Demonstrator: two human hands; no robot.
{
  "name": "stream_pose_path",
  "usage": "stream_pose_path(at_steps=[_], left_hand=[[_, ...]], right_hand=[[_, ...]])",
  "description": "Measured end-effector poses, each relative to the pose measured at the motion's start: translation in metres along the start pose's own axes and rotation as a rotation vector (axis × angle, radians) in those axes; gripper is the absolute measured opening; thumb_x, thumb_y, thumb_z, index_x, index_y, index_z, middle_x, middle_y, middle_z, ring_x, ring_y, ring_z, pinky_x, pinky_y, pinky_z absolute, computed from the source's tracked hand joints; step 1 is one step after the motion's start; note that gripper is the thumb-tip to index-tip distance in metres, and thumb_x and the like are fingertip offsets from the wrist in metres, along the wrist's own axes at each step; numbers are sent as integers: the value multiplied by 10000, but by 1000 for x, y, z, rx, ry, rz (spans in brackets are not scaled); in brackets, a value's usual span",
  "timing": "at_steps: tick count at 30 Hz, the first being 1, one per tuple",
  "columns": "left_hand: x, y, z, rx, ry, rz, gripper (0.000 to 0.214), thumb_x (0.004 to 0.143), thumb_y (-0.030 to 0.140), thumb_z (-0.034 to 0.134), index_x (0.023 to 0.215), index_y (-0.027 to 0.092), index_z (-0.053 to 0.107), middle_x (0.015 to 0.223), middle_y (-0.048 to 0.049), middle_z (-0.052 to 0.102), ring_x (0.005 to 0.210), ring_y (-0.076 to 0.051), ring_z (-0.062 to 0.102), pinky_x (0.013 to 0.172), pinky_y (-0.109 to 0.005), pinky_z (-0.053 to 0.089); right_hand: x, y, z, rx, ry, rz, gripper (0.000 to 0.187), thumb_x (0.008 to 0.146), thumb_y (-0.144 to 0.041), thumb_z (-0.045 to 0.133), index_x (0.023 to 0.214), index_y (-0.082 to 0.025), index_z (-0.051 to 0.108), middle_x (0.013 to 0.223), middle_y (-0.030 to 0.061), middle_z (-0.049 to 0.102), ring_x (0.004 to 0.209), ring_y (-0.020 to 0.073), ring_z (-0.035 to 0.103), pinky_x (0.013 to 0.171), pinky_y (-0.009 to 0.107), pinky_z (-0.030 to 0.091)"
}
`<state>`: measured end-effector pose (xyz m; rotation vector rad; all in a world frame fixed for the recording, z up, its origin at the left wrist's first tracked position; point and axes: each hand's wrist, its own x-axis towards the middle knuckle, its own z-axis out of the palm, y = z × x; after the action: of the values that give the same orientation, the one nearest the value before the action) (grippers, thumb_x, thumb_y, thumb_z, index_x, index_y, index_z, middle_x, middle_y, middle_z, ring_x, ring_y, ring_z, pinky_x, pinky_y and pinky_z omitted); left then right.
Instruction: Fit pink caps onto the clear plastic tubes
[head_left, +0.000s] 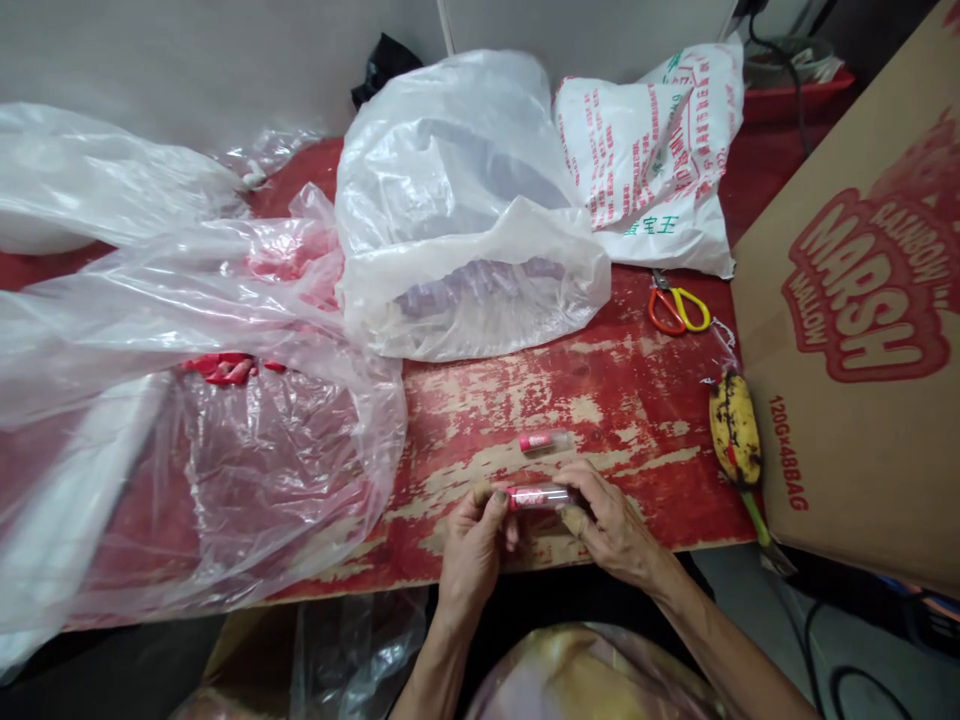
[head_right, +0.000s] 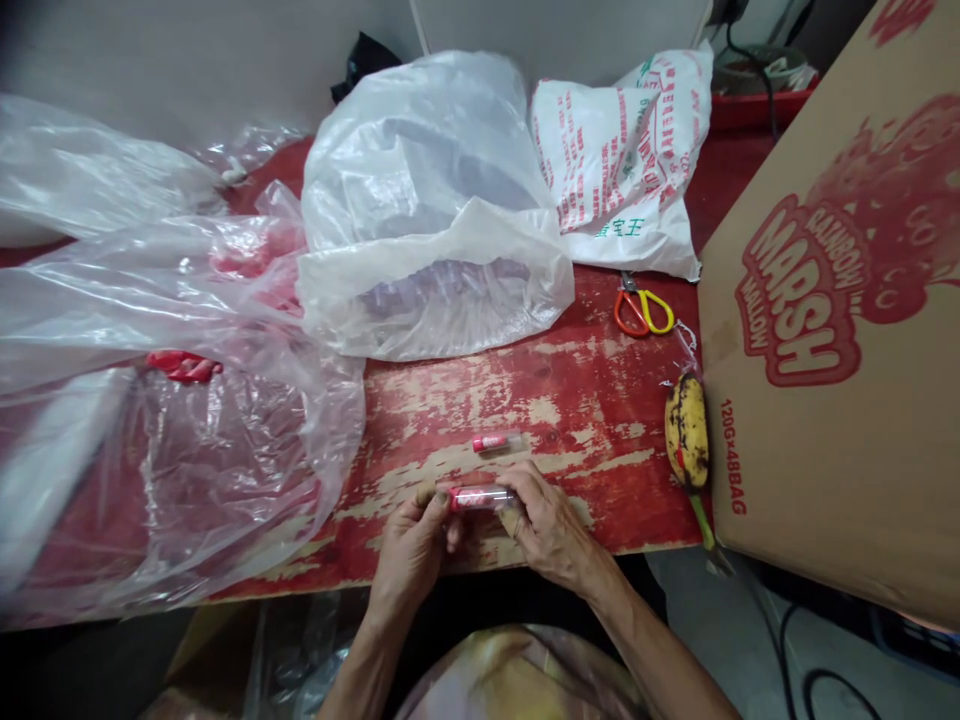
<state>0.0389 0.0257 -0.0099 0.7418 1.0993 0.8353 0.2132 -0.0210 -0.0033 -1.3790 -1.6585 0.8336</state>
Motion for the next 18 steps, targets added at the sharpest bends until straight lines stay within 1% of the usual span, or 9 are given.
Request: stream_pose_path(at_steps=[2, 3, 5, 8, 10, 12, 14, 16, 18], left_hand=[[0, 1, 0, 0, -21, -19, 333, 790, 453, 613, 663, 157, 526, 399, 57, 489, 350, -48, 370, 394, -161, 285], [0, 1, -1, 7, -21, -24, 358, 798, 467, 596, 637, 159, 511, 390, 57, 477, 343, -46, 358, 389, -163, 276], [-2, 1, -2, 48, -2, -10, 376, 810, 472, 580, 618, 159, 500, 391, 56, 470, 351, -45, 355, 393, -163, 276], [-5, 0, -4, 116, 70, 58, 285, 790, 433, 621, 745, 155, 579, 453, 56, 511, 401, -55, 406, 423, -160, 326], [-6, 0, -5, 108, 114, 81, 292, 757, 421, 657, 885, 164, 607, 496, 55, 542, 421, -71, 438, 419, -170, 355], [-5, -1, -6, 67, 125, 85, 333, 741, 416, 673, 957, 173, 599, 508, 56, 554, 423, -82, 451, 408, -178, 366], [-4, -1, -6, 27, 112, 86, 310, 743, 405, 672, 936, 175, 597, 494, 57, 550, 418, -82, 455, 408, -176, 367], [-4, -2, -6, 1, 107, 103, 275, 745, 395, 672, 899, 177, 604, 489, 56, 553, 418, -79, 467, 418, -174, 374], [-5, -3, -7, 5, 126, 145, 254, 729, 385, 689, 854, 176, 619, 502, 51, 564, 425, -80, 487, 429, -177, 389]], right_hand=[[2, 1, 0, -33, -12, -39, 214, 901, -197, 412, 1111, -197, 456, 1070, 85, 537, 999, 190, 530, 824, 288, 427], [2, 1, 0, -58, -18, -31, 177, 901, -215, 420, 1067, -192, 476, 1013, 78, 556, 953, 190, 545, 797, 287, 430], [4, 1, 2, -133, -19, 38, 123, 913, -276, 415, 914, -194, 507, 824, 37, 569, 751, 173, 560, 668, 271, 417], [9, -1, 5, -241, -31, 181, 303, 939, -344, 346, 700, -209, 473, 622, -4, 516, 551, 153, 496, 543, 269, 341], [11, -4, 4, -236, -37, 226, 301, 935, -336, 342, 716, -206, 502, 659, 8, 555, 585, 161, 523, 558, 270, 354], [13, -8, 2, -183, -44, 202, 192, 909, -314, 400, 912, -196, 552, 873, 46, 620, 747, 179, 576, 646, 274, 403], [13, -10, 0, -129, -60, 154, 237, 885, -295, 450, 1091, -194, 511, 1041, 67, 607, 870, 183, 578, 717, 271, 420], [11, -11, 0, -119, -78, 157, 201, 897, -307, 438, 1041, -194, 521, 939, 47, 621, 791, 170, 581, 674, 259, 410], [10, -11, 2, -144, -73, 215, 224, 925, -338, 377, 847, -198, 533, 720, 10, 589, 633, 154, 548, 591, 256, 369]])
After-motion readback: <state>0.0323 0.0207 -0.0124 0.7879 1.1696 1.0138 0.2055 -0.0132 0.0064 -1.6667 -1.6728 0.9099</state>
